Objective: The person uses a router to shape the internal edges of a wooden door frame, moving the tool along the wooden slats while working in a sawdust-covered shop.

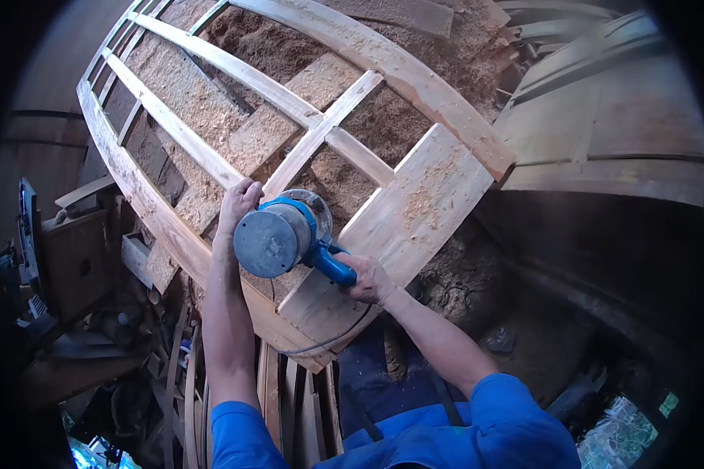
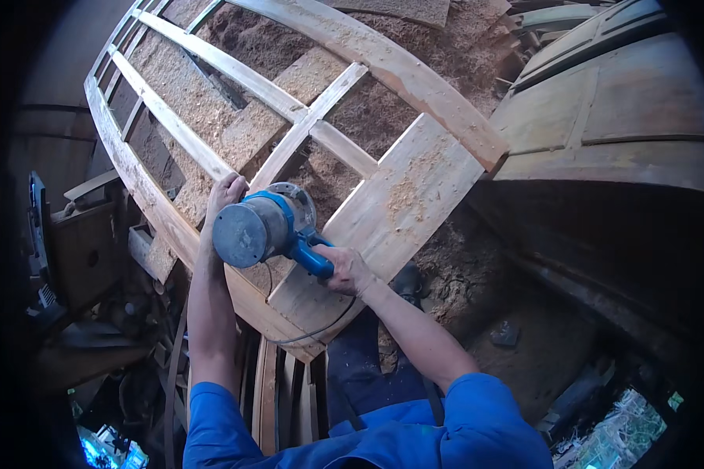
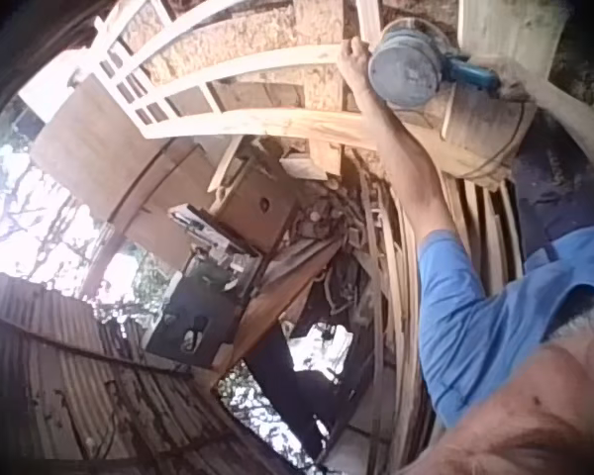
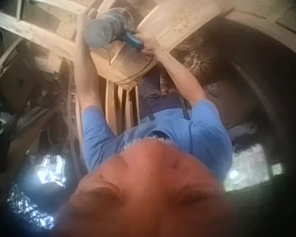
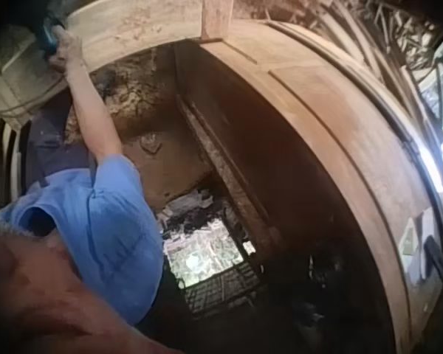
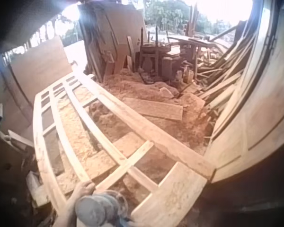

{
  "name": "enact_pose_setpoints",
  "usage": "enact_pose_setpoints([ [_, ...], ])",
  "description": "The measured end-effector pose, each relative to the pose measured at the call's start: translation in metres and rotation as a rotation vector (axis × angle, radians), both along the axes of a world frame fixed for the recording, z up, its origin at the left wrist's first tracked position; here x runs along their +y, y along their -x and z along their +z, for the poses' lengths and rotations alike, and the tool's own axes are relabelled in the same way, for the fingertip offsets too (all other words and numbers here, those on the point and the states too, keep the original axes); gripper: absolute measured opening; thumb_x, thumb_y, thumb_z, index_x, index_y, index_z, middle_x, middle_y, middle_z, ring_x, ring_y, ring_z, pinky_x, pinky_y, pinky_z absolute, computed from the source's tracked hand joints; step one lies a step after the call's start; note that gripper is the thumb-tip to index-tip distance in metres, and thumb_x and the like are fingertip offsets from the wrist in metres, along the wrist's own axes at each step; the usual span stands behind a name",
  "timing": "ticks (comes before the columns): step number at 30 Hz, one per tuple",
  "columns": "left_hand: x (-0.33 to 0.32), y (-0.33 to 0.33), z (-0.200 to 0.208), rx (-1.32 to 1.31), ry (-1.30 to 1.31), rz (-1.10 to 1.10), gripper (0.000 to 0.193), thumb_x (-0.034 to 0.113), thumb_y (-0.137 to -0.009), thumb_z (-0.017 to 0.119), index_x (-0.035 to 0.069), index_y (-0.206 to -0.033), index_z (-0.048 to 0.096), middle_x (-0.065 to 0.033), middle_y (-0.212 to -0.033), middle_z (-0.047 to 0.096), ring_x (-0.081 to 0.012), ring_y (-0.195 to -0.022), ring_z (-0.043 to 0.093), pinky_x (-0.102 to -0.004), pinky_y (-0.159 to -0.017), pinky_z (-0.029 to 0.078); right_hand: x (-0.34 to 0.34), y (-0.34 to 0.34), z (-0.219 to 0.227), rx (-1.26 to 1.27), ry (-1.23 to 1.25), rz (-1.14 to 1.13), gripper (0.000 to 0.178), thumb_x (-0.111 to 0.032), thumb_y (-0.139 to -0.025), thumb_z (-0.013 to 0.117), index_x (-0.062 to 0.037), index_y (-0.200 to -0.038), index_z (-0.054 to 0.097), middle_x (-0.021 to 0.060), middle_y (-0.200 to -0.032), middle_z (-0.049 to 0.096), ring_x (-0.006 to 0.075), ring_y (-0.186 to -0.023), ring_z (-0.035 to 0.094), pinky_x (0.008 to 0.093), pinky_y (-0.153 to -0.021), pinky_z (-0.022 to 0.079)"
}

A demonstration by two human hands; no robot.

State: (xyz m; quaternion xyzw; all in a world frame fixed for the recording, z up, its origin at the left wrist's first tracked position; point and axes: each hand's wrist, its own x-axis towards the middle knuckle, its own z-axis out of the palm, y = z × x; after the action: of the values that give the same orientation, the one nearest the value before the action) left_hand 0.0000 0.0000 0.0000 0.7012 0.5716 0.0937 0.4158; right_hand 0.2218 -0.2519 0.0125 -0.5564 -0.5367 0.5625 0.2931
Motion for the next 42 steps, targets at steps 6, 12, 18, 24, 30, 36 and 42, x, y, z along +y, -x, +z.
enact_pose_setpoints([
  [6,-0.010,-0.010,0.021,0.026,0.010,0.012,0.036,0.031,-0.093,0.053,0.001,-0.078,0.064,-0.0065,-0.059,0.055,-0.0151,-0.057,0.054,-0.0330,-0.056,0.044,-0.006,0.004,-0.001,-0.004,-0.063,-0.103,0.045,-0.014,-0.067,0.072,-0.0149,-0.110,0.060,0.0146,-0.092,0.067,0.0361,-0.087,0.066,0.0435,-0.074,0.053],
  [12,-0.018,-0.016,0.011,0.019,0.014,0.007,0.035,0.031,-0.093,0.053,0.001,-0.077,0.063,-0.0064,-0.059,0.055,-0.0151,-0.058,0.054,-0.0328,-0.056,0.043,-0.012,-0.006,-0.007,-0.029,-0.036,-0.079,0.045,-0.014,-0.066,0.073,-0.0142,-0.110,0.060,0.0138,-0.091,0.067,0.0363,-0.086,0.066,0.0441,-0.074,0.053],
  [18,-0.027,-0.026,0.013,0.012,0.004,0.001,0.035,0.030,-0.093,0.053,0.000,-0.076,0.063,-0.0078,-0.058,0.054,-0.0152,-0.057,0.054,-0.0334,-0.057,0.043,-0.019,-0.016,-0.001,-0.025,-0.062,-0.078,0.045,-0.015,-0.067,0.074,-0.0145,-0.110,0.060,0.0134,-0.093,0.067,0.0359,-0.089,0.066,0.0440,-0.076,0.053],
  [24,-0.035,-0.027,0.007,-0.002,0.008,0.000,0.035,0.029,-0.093,0.054,0.000,-0.077,0.064,-0.0082,-0.058,0.055,-0.0145,-0.057,0.054,-0.0329,-0.056,0.044,-0.028,-0.022,-0.004,-0.054,-0.067,-0.075,0.046,-0.016,-0.067,0.072,-0.0150,-0.111,0.059,0.0132,-0.094,0.067,0.0353,-0.089,0.066,0.0438,-0.076,0.053],
  [30,-0.047,-0.031,0.003,-0.014,0.042,0.027,0.033,0.027,-0.095,0.053,0.001,-0.079,0.064,-0.0046,-0.060,0.059,-0.0112,-0.057,0.055,-0.0290,-0.054,0.044,-0.041,-0.027,-0.015,-0.033,-0.134,-0.095,0.046,-0.014,-0.065,0.071,-0.0156,-0.110,0.060,0.0118,-0.095,0.067,0.0347,-0.091,0.065,0.0433,-0.078,0.053],
  [36,-0.057,-0.041,0.009,-0.021,0.012,0.018,0.033,0.027,-0.094,0.054,0.000,-0.079,0.064,-0.0050,-0.059,0.058,-0.0114,-0.056,0.053,-0.0298,-0.053,0.043,-0.048,-0.035,-0.012,-0.046,-0.109,-0.062,0.045,-0.015,-0.066,0.070,-0.0164,-0.110,0.059,0.0107,-0.096,0.068,0.0337,-0.093,0.065,0.0433,-0.079,0.053],
  [42,-0.060,-0.046,0.013,0.025,0.019,0.035,0.033,0.026,-0.094,0.053,0.000,-0.075,0.061,-0.0048,-0.058,0.056,-0.0111,-0.054,0.052,-0.0301,-0.052,0.042,-0.050,-0.038,-0.017,-0.027,-0.119,-0.045,0.047,-0.015,-0.066,0.071,-0.0160,-0.112,0.059,0.0107,-0.100,0.067,0.0332,-0.095,0.065,0.0432,-0.080,0.053],
])
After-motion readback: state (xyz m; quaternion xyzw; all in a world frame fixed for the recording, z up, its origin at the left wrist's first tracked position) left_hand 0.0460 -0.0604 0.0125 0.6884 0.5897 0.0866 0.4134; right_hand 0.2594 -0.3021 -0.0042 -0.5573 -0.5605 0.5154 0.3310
